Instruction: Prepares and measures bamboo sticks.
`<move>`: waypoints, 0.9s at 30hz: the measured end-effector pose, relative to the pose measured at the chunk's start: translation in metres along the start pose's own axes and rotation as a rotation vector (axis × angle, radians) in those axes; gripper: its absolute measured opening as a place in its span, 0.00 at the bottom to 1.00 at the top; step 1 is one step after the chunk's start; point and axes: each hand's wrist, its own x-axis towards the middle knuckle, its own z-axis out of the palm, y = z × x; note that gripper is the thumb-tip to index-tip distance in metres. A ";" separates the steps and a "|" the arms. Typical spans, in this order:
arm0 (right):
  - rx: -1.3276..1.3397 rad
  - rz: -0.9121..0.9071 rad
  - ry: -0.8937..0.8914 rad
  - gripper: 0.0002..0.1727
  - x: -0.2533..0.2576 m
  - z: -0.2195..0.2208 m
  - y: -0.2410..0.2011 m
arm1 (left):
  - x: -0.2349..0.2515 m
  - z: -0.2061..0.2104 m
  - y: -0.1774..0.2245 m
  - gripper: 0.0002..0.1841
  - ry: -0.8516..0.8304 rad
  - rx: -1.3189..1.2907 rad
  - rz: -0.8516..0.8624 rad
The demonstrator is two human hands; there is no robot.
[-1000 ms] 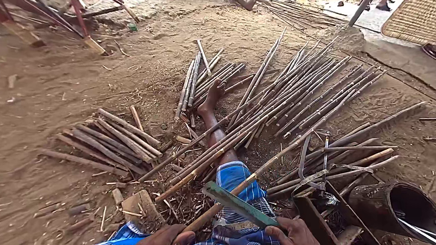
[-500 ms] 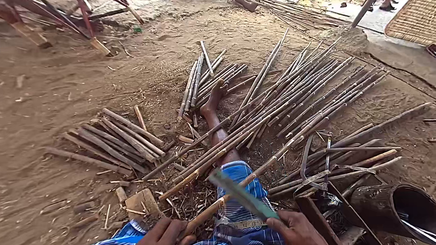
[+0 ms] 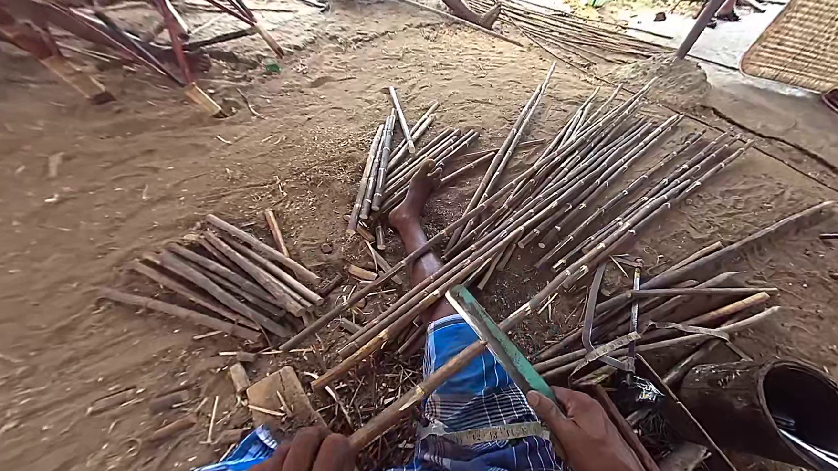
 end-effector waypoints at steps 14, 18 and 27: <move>0.030 -0.071 0.030 0.34 0.008 0.013 0.013 | -0.002 -0.001 -0.011 0.23 -0.179 -0.147 0.001; 0.016 -0.061 0.092 0.33 0.009 0.014 0.020 | -0.002 0.000 -0.013 0.28 -0.264 -0.227 -0.026; 0.142 -0.008 0.165 0.33 0.019 0.013 0.039 | 0.004 0.001 -0.011 0.30 -0.376 -0.298 -0.072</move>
